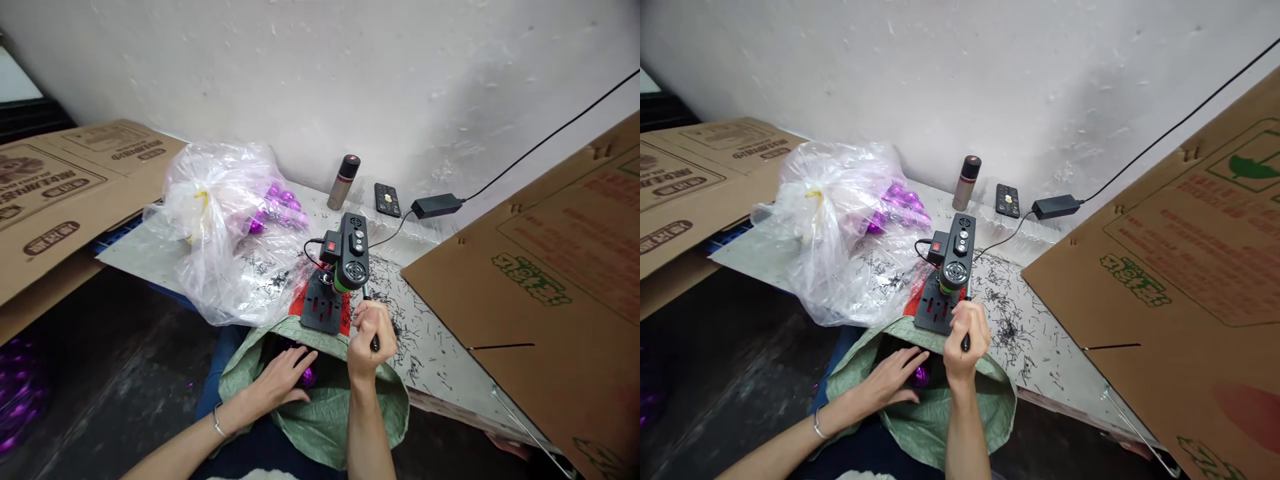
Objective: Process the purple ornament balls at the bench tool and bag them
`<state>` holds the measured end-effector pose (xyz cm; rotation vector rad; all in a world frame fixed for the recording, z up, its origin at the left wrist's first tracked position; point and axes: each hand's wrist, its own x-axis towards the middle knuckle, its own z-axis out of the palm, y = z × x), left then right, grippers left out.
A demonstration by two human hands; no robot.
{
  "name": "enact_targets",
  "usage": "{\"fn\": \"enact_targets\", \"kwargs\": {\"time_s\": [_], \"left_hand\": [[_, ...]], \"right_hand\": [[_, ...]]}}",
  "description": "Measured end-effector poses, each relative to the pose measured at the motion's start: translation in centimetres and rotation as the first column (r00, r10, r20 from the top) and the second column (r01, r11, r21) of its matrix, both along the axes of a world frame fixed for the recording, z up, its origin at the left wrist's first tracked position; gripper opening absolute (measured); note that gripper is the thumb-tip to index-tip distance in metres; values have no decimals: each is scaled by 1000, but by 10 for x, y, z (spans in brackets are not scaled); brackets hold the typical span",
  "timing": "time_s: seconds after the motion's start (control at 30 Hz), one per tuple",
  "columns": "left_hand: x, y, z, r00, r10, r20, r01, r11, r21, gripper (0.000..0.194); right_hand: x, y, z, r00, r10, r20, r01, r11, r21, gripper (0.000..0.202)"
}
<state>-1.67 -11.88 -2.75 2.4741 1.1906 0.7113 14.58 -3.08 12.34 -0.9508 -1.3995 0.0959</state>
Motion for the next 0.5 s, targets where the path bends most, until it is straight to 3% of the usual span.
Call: {"fn": "enact_targets", "kwargs": {"time_s": [0.1, 0.13, 0.17, 0.2, 0.27, 0.3, 0.4, 0.5], "left_hand": [[-22, 42, 30, 983, 87, 161, -101, 992, 81, 31], [-33, 67, 45, 952, 230, 201, -253, 963, 95, 30], [-44, 96, 59, 888, 402, 222, -427, 901, 80, 29], [-57, 126, 74, 841, 488, 232, -515, 854, 71, 33], [-82, 186, 97, 767, 600, 227, -624, 781, 41, 43], [-93, 213, 105, 715, 683, 150, -689, 725, -12, 49], [-114, 268, 118, 650, 752, -110, -760, 637, -132, 57], [-120, 287, 119, 639, 748, -179, -769, 618, -166, 55]], "right_hand": [[0, -1, -1, 1000, -1, 2, 1, 1000, 3, 36], [-1, -1, -2, 1000, -4, 1, 4, 1000, 2, 37], [-1, -1, -2, 1000, -7, -1, 7, 1000, 1, 37], [-1, -1, -2, 1000, -9, -3, 9, 1000, 1, 37], [-1, -2, -3, 1000, -9, -6, 9, 1000, 4, 37], [-1, -2, -4, 1000, -8, -4, 8, 1000, 4, 37], [-1, -2, -5, 1000, -12, 8, 12, 1000, 0, 37], [0, -2, -6, 1000, -21, 19, 21, 1000, 0, 37]]}}
